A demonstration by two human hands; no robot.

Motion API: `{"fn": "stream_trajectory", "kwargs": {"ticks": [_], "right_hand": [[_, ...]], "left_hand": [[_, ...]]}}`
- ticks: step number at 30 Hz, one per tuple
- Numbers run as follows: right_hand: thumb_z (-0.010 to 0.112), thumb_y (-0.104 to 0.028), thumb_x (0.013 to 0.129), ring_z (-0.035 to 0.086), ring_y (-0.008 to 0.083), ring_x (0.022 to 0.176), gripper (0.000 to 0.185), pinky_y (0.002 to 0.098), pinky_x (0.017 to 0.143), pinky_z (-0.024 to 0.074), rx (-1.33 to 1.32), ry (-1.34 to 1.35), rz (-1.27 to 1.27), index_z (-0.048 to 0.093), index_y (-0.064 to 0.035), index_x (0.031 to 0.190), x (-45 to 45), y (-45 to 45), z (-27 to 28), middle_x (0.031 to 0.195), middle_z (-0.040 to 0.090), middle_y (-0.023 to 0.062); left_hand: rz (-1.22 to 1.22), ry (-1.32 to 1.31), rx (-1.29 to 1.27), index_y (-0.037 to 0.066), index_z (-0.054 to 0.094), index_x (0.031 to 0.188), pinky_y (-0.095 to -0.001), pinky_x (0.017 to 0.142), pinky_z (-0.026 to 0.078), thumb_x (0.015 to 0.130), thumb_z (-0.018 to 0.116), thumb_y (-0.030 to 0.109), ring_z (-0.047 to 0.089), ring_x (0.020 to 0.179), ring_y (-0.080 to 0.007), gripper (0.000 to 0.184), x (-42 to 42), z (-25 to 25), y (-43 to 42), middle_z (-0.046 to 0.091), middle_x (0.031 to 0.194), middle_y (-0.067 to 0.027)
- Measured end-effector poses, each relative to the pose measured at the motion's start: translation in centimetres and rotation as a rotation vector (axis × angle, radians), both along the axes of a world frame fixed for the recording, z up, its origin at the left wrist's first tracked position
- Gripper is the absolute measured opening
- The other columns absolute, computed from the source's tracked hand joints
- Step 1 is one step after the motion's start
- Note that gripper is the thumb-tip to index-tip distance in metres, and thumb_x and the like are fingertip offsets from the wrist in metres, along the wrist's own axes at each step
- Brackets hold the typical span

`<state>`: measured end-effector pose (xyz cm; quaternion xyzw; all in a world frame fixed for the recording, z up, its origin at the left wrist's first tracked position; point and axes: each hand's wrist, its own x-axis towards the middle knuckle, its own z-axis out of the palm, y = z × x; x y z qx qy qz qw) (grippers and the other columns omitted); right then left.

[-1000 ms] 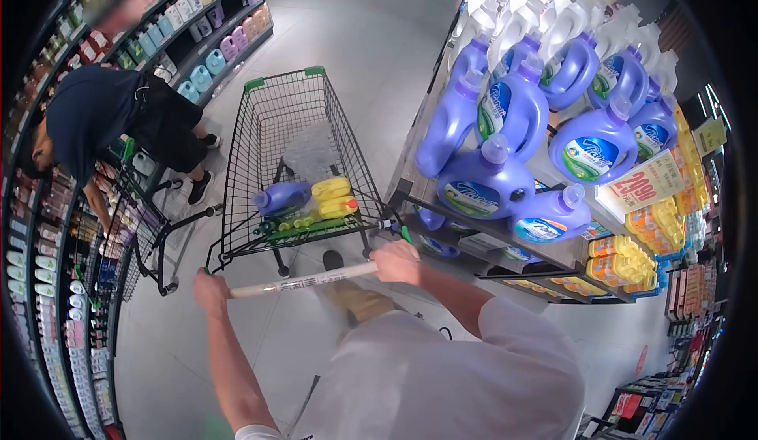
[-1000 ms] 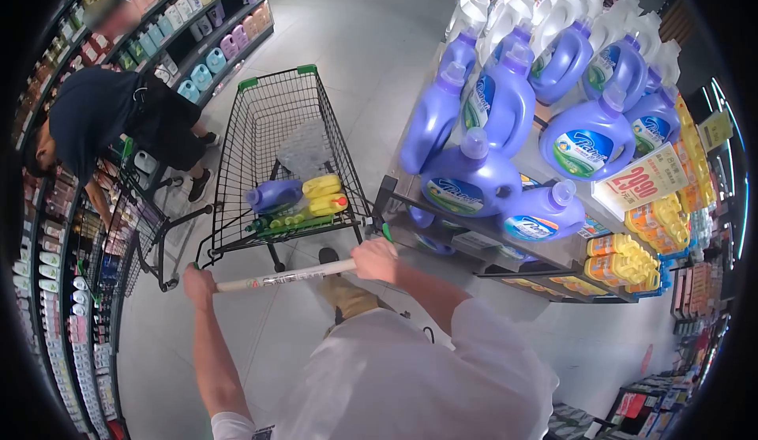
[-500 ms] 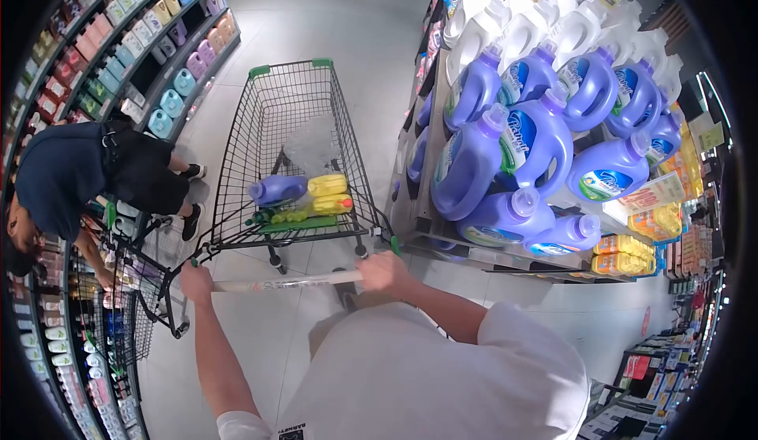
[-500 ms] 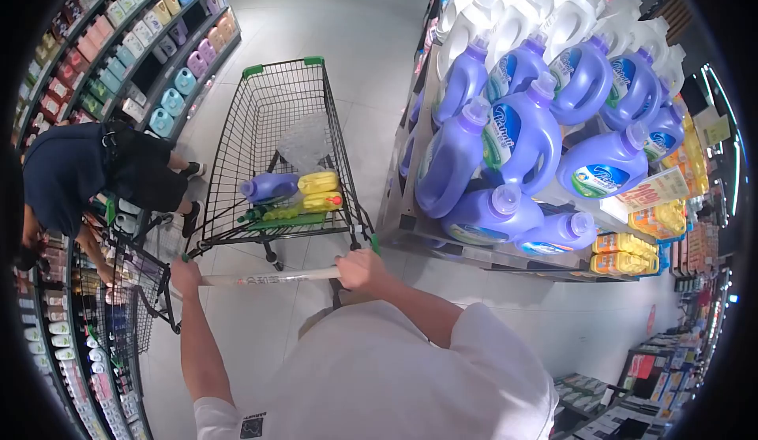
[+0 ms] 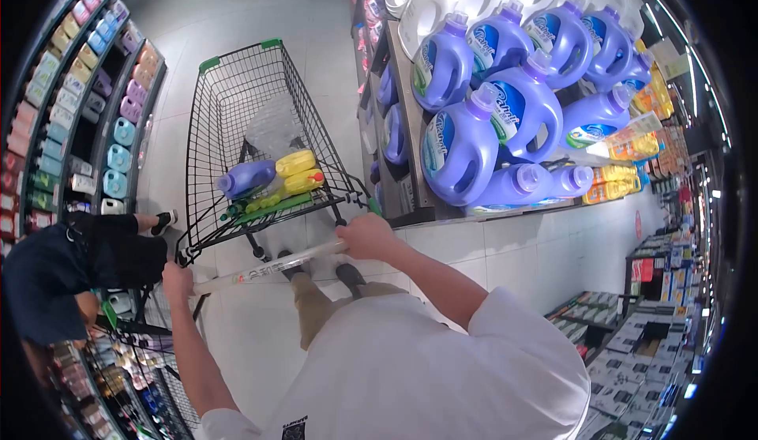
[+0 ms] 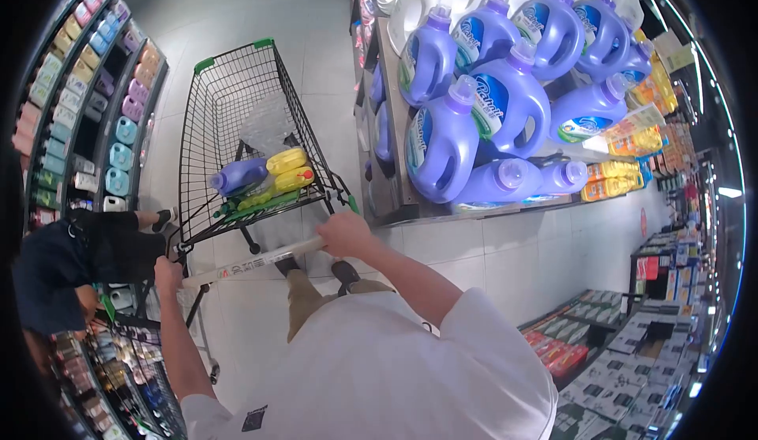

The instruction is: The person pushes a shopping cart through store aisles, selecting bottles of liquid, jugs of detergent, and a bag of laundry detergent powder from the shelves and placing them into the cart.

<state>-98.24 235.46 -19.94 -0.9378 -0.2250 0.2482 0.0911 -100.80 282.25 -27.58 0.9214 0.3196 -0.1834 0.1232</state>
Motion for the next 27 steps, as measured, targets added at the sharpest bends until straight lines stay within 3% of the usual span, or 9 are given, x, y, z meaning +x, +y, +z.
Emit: {"fn": "stream_trajectory", "kwargs": {"ticks": [2, 5, 11, 15, 24, 27], "right_hand": [[0.069, -0.053, 0.08, 0.068, 0.0329, 0.072, 0.041, 0.0451, 0.066, 0.0532, 0.02, 0.01, 0.049, 0.07, -0.0126, 0.087, 1.8, 1.1, 1.4, 0.071, 0.066, 0.0118], [0.06, -0.064, 0.084, 0.068, 0.032, 0.072, 0.053, 0.0445, 0.067, 0.0531, 0.08, -0.066, -0.15, 0.072, -0.0128, 0.088, 3.5, 2.1, 0.3, 0.073, 0.068, 0.0114], [0.055, -0.055, 0.091, 0.068, 0.0304, 0.072, 0.048, 0.0437, 0.069, 0.0524, -0.068, -0.178, -0.34, 0.073, -0.0125, 0.079, 6.8, 4.3, -1.1, 0.072, 0.069, 0.0112], [0.057, -0.054, 0.09, 0.067, 0.0295, 0.071, 0.046, 0.0421, 0.068, 0.0521, -0.03, -0.222, -0.409, 0.073, -0.0135, 0.077, 8.3, 5.0, -1.6, 0.069, 0.068, 0.0091], [0.059, -0.055, 0.089, 0.068, 0.0286, 0.071, 0.045, 0.0412, 0.067, 0.0529, -0.088, -0.246, -0.416, 0.072, -0.0139, 0.077, 12.6, 6.8, -1.5, 0.068, 0.068, 0.0097], [0.058, -0.056, 0.089, 0.068, 0.0289, 0.071, 0.046, 0.0413, 0.067, 0.053, -0.097, -0.213, -0.418, 0.072, -0.0143, 0.078, 13.9, 6.9, -1.9, 0.068, 0.068, 0.0089]], "left_hand": [[-0.018, -0.043, -0.072, -0.003, 0.065, 0.098, -0.0493, 0.084, 0.053, 0.081, 0.065, 0.016, 0.067, 0.098, -0.0416, 0.026, 2.1, 0.2, 0.8, 0.07, 0.1, -0.0256], [-0.069, -0.12, -0.118, -0.001, 0.062, 0.096, -0.0475, 0.082, 0.053, 0.083, 0.07, 0.027, 0.068, 0.095, -0.0407, 0.032, 4.8, 0.0, 1.8, 0.071, 0.095, -0.0217], [-0.129, -0.149, -0.217, 0.0, 0.06, 0.112, -0.0487, 0.085, 0.052, 0.085, 0.069, 0.033, 0.066, 0.099, -0.0418, 0.044, 9.6, -0.8, 2.9, 0.07, 0.102, -0.0231], [-0.203, -0.107, -0.16, 0.0, 0.054, 0.122, -0.0486, 0.085, 0.051, 0.086, 0.069, 0.033, 0.066, 0.099, -0.0417, 0.051, 12.6, 0.1, 2.5, 0.069, 0.102, -0.023], [-0.277, -0.196, -0.146, 0.0, 0.058, 0.118, -0.0489, 0.082, 0.052, 0.088, 0.068, 0.032, 0.067, 0.095, -0.0396, 0.046, 18.7, -0.2, 3.5, 0.07, 0.099, -0.0207], [-0.279, -0.112, -0.167, 0.001, 0.057, 0.121, -0.0475, 0.085, 0.051, 0.087, 0.068, 0.031, 0.066, 0.099, -0.0383, 0.047, 20.9, -0.7, 4.2, 0.07, 0.102, -0.0195]]}}
